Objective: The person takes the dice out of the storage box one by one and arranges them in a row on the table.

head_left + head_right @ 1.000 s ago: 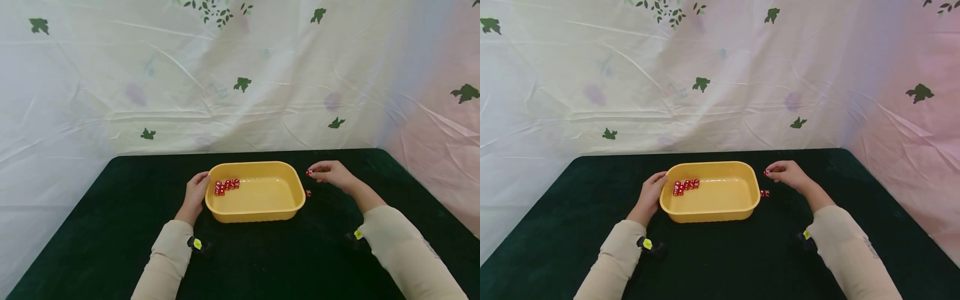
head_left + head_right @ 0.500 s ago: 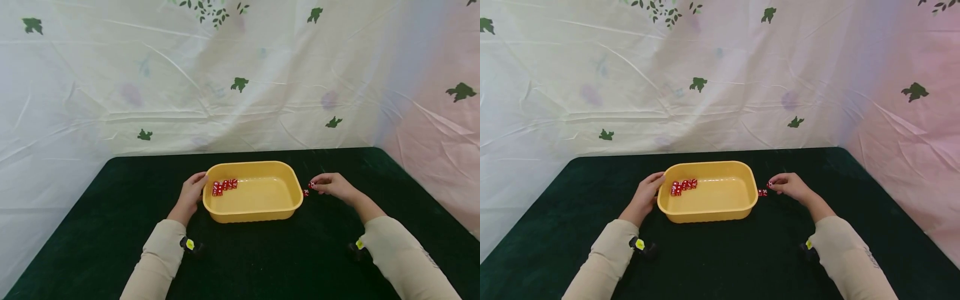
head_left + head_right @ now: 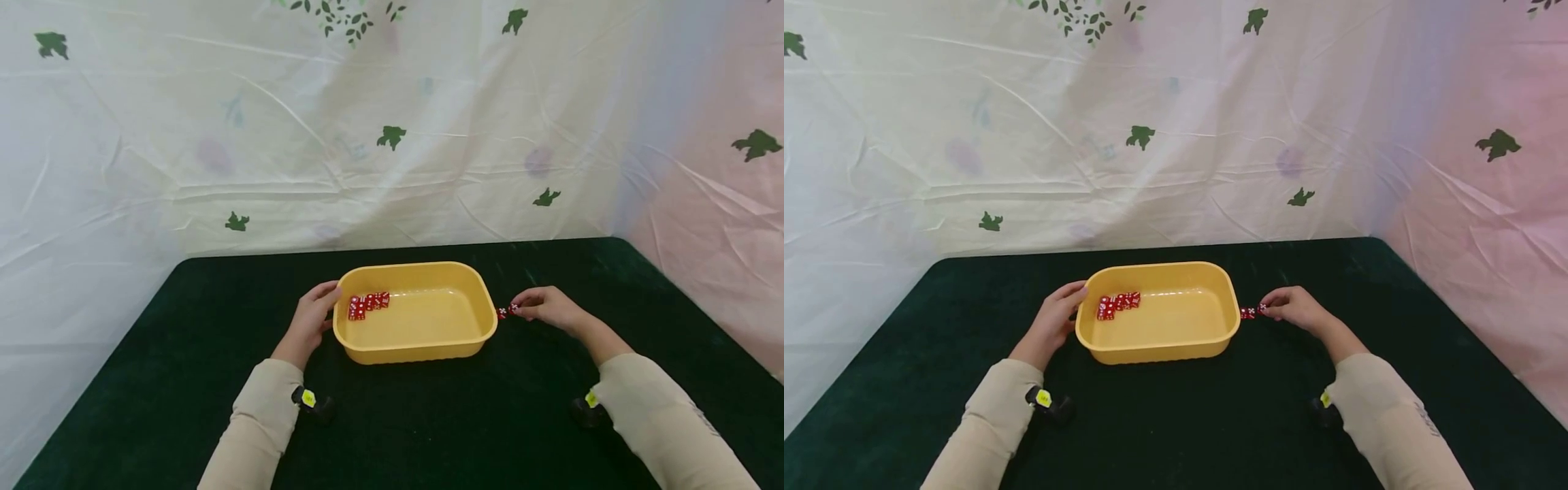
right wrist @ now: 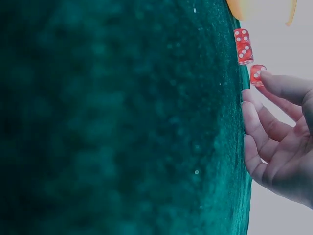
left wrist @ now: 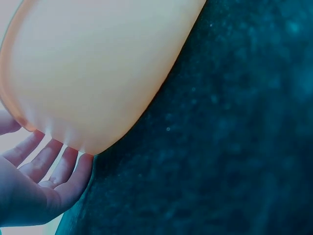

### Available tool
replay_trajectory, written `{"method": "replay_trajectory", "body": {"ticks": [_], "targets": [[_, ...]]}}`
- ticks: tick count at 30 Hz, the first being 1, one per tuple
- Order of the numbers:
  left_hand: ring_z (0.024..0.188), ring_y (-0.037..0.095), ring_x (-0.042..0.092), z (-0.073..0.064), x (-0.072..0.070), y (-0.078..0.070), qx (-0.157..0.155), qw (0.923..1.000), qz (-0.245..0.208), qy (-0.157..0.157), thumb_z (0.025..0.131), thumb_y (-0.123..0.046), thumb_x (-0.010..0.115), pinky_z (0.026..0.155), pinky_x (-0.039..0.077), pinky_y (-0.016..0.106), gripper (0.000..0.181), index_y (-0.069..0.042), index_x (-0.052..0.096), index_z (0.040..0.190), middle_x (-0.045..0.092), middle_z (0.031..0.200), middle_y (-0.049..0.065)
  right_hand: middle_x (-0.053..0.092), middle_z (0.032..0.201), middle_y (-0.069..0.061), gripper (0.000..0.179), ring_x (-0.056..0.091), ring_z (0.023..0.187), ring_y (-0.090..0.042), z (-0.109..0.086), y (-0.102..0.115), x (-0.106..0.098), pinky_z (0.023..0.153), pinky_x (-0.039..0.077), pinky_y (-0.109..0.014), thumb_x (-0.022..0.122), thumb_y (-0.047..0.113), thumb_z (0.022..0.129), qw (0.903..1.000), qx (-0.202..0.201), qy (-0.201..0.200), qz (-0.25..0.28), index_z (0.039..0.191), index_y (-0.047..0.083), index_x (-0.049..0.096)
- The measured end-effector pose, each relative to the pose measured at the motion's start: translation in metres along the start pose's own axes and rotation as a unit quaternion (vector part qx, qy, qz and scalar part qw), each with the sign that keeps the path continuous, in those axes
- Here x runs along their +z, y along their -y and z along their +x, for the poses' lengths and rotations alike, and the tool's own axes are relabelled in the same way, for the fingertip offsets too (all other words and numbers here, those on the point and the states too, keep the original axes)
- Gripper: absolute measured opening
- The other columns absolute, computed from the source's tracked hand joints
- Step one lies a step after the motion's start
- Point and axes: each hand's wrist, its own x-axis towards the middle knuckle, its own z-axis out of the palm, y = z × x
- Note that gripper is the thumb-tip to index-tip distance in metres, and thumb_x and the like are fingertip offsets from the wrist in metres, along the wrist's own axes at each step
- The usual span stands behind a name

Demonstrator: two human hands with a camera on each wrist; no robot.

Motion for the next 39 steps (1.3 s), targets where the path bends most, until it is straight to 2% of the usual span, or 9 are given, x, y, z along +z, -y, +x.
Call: {"method": "replay_trajectory", "body": {"ticks": [9,19,25,30,39], "targets": [[0.107,0.023,0.039,0.001,0.0,0.001,0.003,1.0,0.001,0.004,0.087,-0.03,0.05,0.085,0.037,0.044,0.038,-0.013,0.047,0.121,0.043,0.12,0.006,0.053,0.093,-0.011,0.025,0.047,0.08,-0.023,0.005,-0.007,0.002,0.069,0.042,-0.033,0.057,0.017,0.083,1.0,0.001,0.006,-0.007,0.102,0.001,0.058],[0.108,0.022,0.039,-0.002,-0.001,0.0,-0.002,1.0,0.002,0.004,0.087,-0.032,0.05,0.086,0.036,0.044,0.038,-0.014,0.046,0.121,0.043,0.121,0.005,0.051,0.09,-0.01,0.027,0.045,0.078,-0.023,0.006,-0.004,0.007,0.067,0.04,-0.032,0.057,0.018,0.083,0.9998,0.001,0.011,-0.019,0.104,0.001,0.057],[0.107,0.022,0.04,-0.002,-0.001,0.0,-0.003,1.0,0.001,0.003,0.087,-0.032,0.05,0.085,0.037,0.043,0.039,-0.014,0.046,0.121,0.043,0.12,0.005,0.052,0.091,-0.011,0.034,0.048,0.079,-0.023,0.006,0.001,0.001,0.068,0.041,-0.033,0.058,0.021,0.082,0.9993,0.017,0.019,-0.028,0.109,0.0,0.054],[0.107,0.022,0.039,-0.002,0.0,0.0,-0.004,1.0,0.002,0.0,0.087,-0.032,0.05,0.086,0.036,0.043,0.038,-0.014,0.046,0.121,0.043,0.12,0.005,0.053,0.096,-0.013,0.039,0.051,0.081,-0.024,0.009,0.011,-0.009,0.072,0.043,-0.036,0.056,0.021,0.084,0.9989,0.03,0.021,-0.029,0.114,-0.003,0.049],[0.107,0.022,0.039,-0.005,-0.001,-0.001,-0.005,1.0,-0.003,-0.003,0.086,-0.031,0.051,0.086,0.036,0.043,0.037,-0.015,0.047,0.119,0.043,0.119,0.004,0.05,0.106,-0.019,0.048,0.051,0.09,-0.03,0.028,0.049,-0.018,0.081,0.039,-0.046,0.057,0.031,0.083,0.9984,0.021,-0.003,-0.053,0.117,-0.001,0.046]]}}
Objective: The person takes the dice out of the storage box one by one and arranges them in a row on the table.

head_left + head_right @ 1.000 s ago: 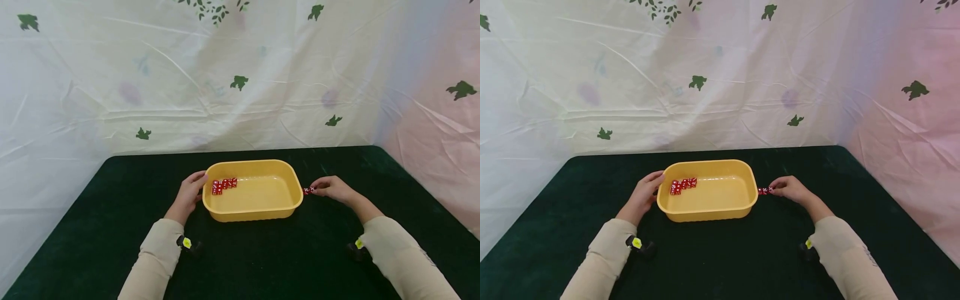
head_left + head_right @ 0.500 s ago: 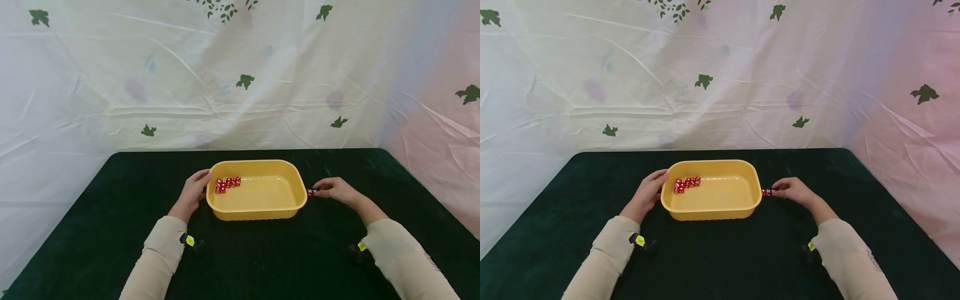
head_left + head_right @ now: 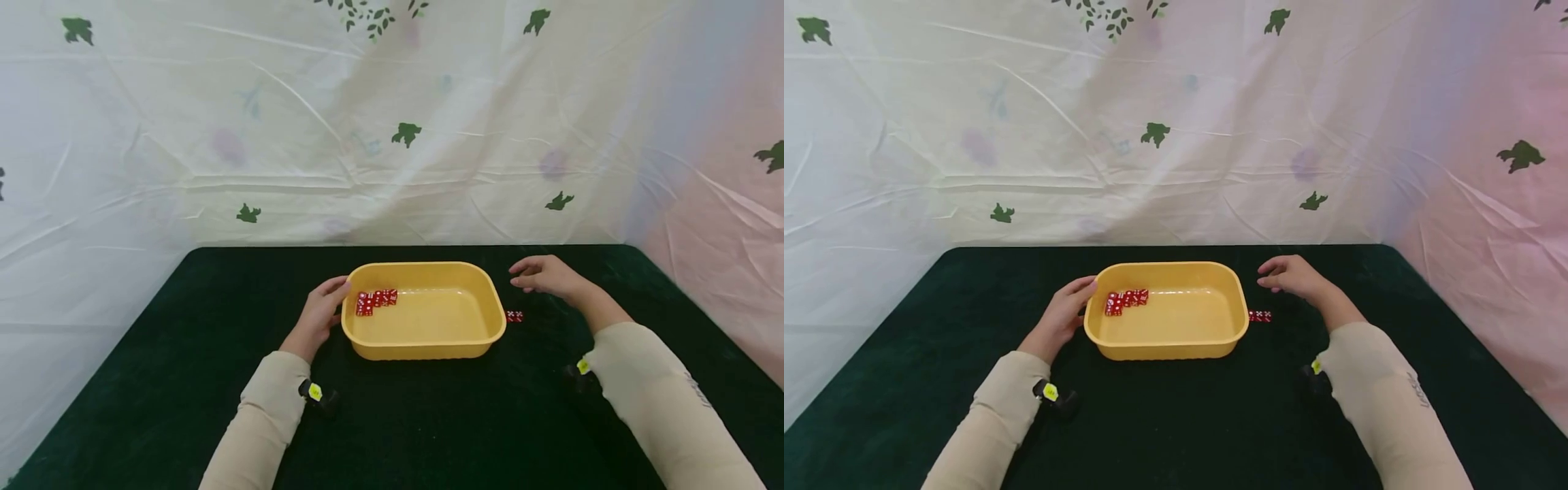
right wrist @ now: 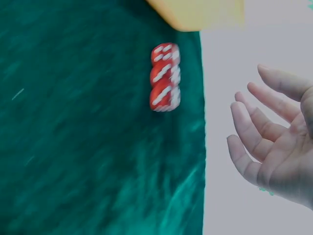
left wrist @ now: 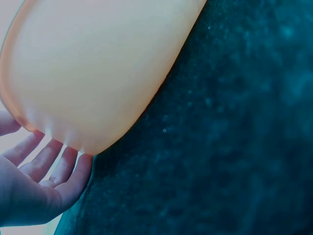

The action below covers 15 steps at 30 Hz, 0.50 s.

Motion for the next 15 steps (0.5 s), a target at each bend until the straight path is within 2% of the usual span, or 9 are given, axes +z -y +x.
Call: {"method": "replay_trajectory", "body": {"ticks": [8,15], "targets": [[0.106,0.022,0.039,0.001,0.0,-0.001,0.001,1.0,0.008,-0.004,0.086,-0.033,0.051,0.086,0.035,0.043,0.038,-0.016,0.048,0.119,0.044,0.119,0.004,0.049,0.111,-0.021,0.044,0.05,0.092,-0.032,0.017,0.039,0.002,0.084,0.037,-0.046,0.055,0.029,0.084,0.9992,-0.031,-0.017,0.018,0.116,0.0,0.047],[0.106,0.021,0.04,0.001,0.002,0.003,0.002,1.0,-0.001,-0.006,0.086,-0.033,0.051,0.083,0.038,0.042,0.035,-0.016,0.049,0.116,0.044,0.117,0.003,0.053,0.106,-0.018,0.033,0.053,0.084,-0.029,0.032,0.068,0.021,0.081,0.04,-0.042,0.055,0.019,0.085,0.9959,-0.073,-0.026,0.047,0.112,0.002,0.053]]}}
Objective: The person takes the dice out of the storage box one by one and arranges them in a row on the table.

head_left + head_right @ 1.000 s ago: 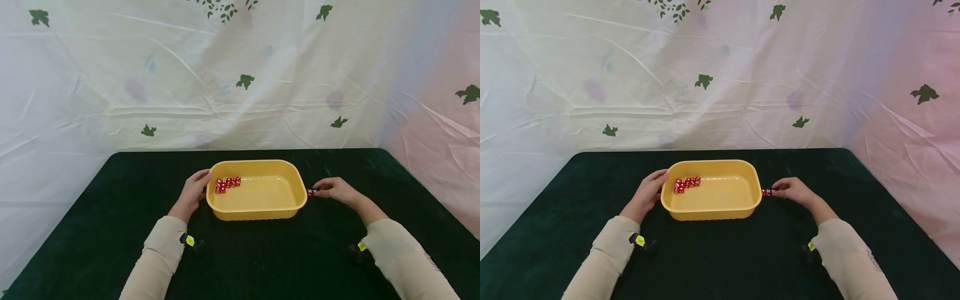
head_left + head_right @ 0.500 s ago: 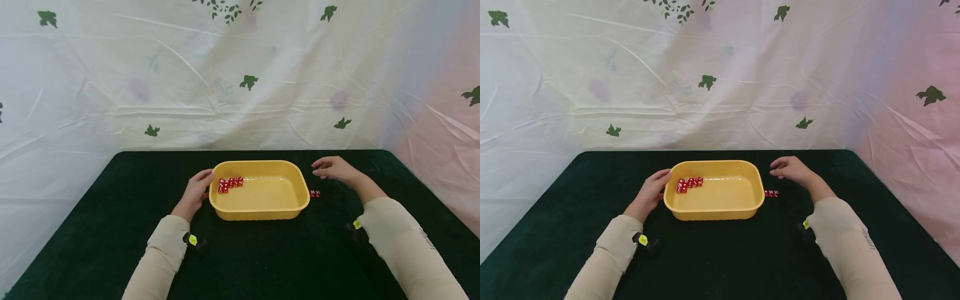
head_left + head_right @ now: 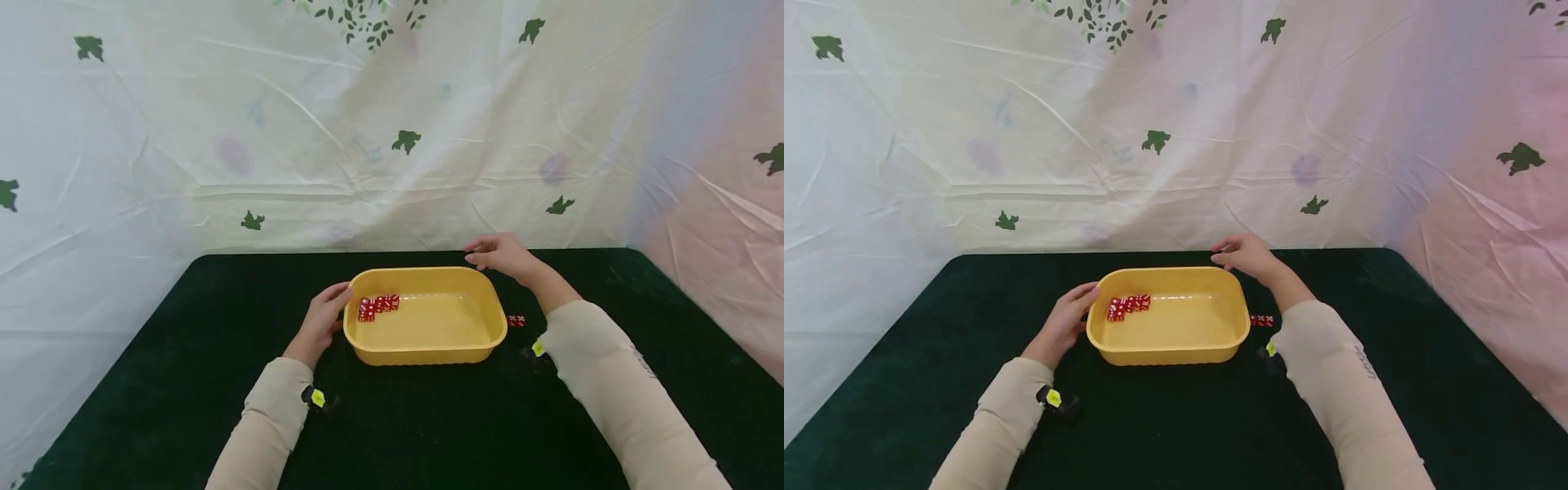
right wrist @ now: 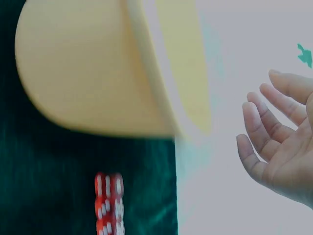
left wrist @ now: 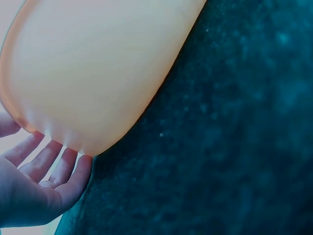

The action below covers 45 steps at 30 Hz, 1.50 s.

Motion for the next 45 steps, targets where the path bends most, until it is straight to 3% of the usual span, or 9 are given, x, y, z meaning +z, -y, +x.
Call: {"method": "replay_trajectory", "body": {"ticks": [12,20,26,32,45], "targets": [[0.105,0.021,0.041,-0.003,0.0,0.002,0.007,1.0,-0.002,-0.005,0.086,-0.034,0.051,0.084,0.038,0.042,0.035,-0.016,0.049,0.116,0.045,0.117,0.003,0.058,0.088,-0.013,0.025,0.053,0.084,-0.034,0.02,0.026,0.055,0.077,0.042,-0.042,0.059,0.011,0.081,0.9957,-0.054,0.034,0.068,0.102,-0.002,0.057],[0.105,0.021,0.041,-0.003,0.001,0.0,0.006,1.0,-0.002,-0.002,0.086,-0.033,0.05,0.084,0.038,0.042,0.036,-0.016,0.049,0.118,0.044,0.117,0.003,0.059,0.088,-0.011,0.025,0.053,0.077,-0.021,0.03,0.03,0.084,0.074,0.044,-0.039,0.062,0.007,0.079,0.9951,-0.05,0.053,0.067,0.1,-0.005,0.058],[0.106,0.021,0.041,-0.003,0.0,0.0,0.005,1.0,-0.005,0.001,0.086,-0.033,0.05,0.084,0.037,0.042,0.036,-0.016,0.048,0.118,0.045,0.118,0.003,0.058,0.091,-0.013,0.025,0.052,0.077,-0.02,0.033,0.031,0.096,0.073,0.045,-0.04,0.061,0.005,0.078,0.9948,-0.043,0.06,0.069,0.1,-0.007,0.058],[0.105,0.02,0.041,-0.003,0.0,0.0,0.004,1.0,-0.004,0.0,0.086,-0.034,0.05,0.085,0.037,0.042,0.036,-0.017,0.048,0.118,0.045,0.117,0.003,0.057,0.092,-0.011,0.026,0.053,0.075,-0.029,0.036,0.027,0.103,0.07,0.044,-0.038,0.06,0.006,0.08,0.9931,-0.037,0.093,0.061,0.103,-0.006,0.057],[0.105,0.02,0.041,-0.005,0.0,-0.001,0.001,1.0,-0.006,-0.001,0.086,-0.032,0.05,0.084,0.038,0.041,0.034,-0.017,0.049,0.117,0.045,0.117,0.002,0.057,0.087,-0.009,0.024,0.053,0.068,-0.026,0.034,0.026,0.114,0.063,0.046,-0.032,0.059,0.005,0.079,0.9917,-0.014,0.128,-0.007,0.102,-0.001,0.059]]}}
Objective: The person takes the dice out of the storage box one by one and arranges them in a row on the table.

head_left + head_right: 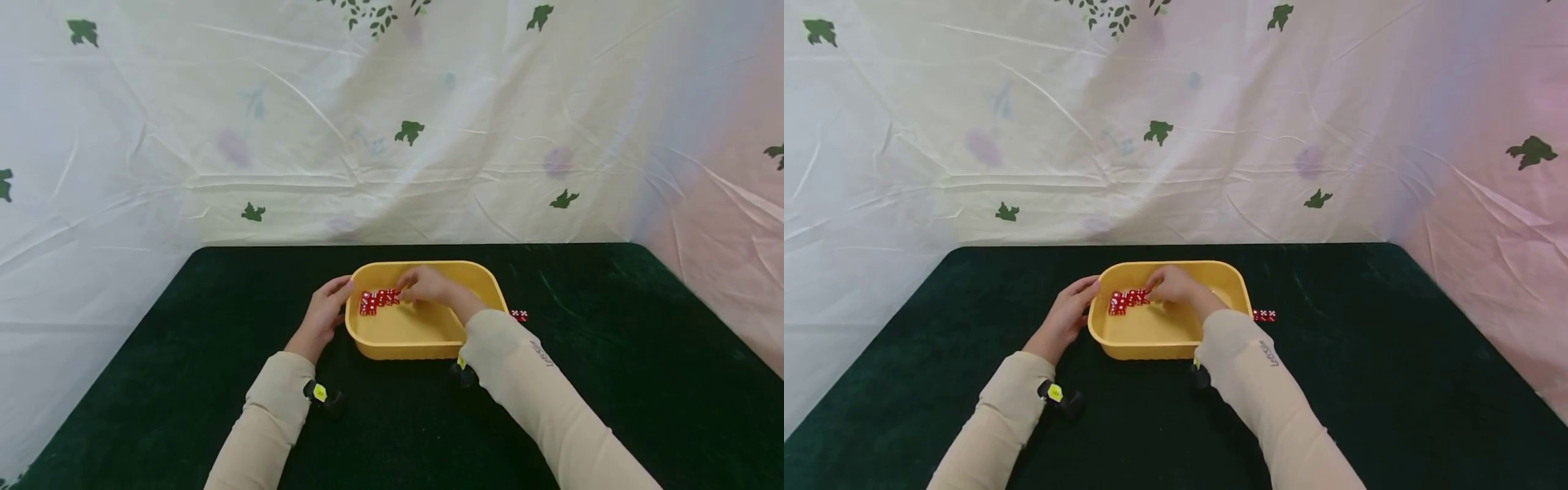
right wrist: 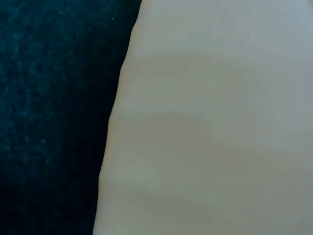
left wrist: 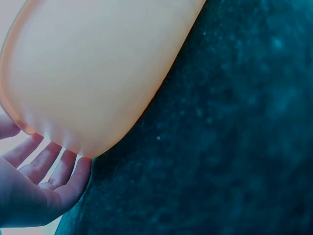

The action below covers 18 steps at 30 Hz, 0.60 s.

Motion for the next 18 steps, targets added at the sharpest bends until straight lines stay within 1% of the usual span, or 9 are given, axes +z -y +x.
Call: {"method": "replay_trajectory", "body": {"ticks": [10,18], "targets": [[0.106,0.02,0.041,0.0007,-0.0006,-0.0007,0.001,1.0,0.0,0.003,0.086,-0.033,0.05,0.085,0.037,0.042,0.036,-0.016,0.049,0.118,0.044,0.118,0.003,0.056,0.083,-0.008,0.023,0.051,0.062,-0.022,0.0019,0.0003,0.0037,0.061,0.045,-0.03,0.06,0.009,0.081,0.9996,0.025,-0.003,-0.015,0.102,0.002,0.06],[0.106,0.02,0.041,0.0009,-0.0004,-0.0006,-0.001,1.0,0.001,0.003,0.086,-0.033,0.05,0.084,0.038,0.042,0.036,-0.017,0.048,0.118,0.045,0.117,0.002,0.055,0.08,-0.009,0.021,0.049,0.058,-0.019,0.0025,-0.0005,0.0043,0.058,0.044,-0.029,0.06,0.008,0.08,0.9997,0.018,-0.006,-0.014,0.101,0.001,0.06]]}}
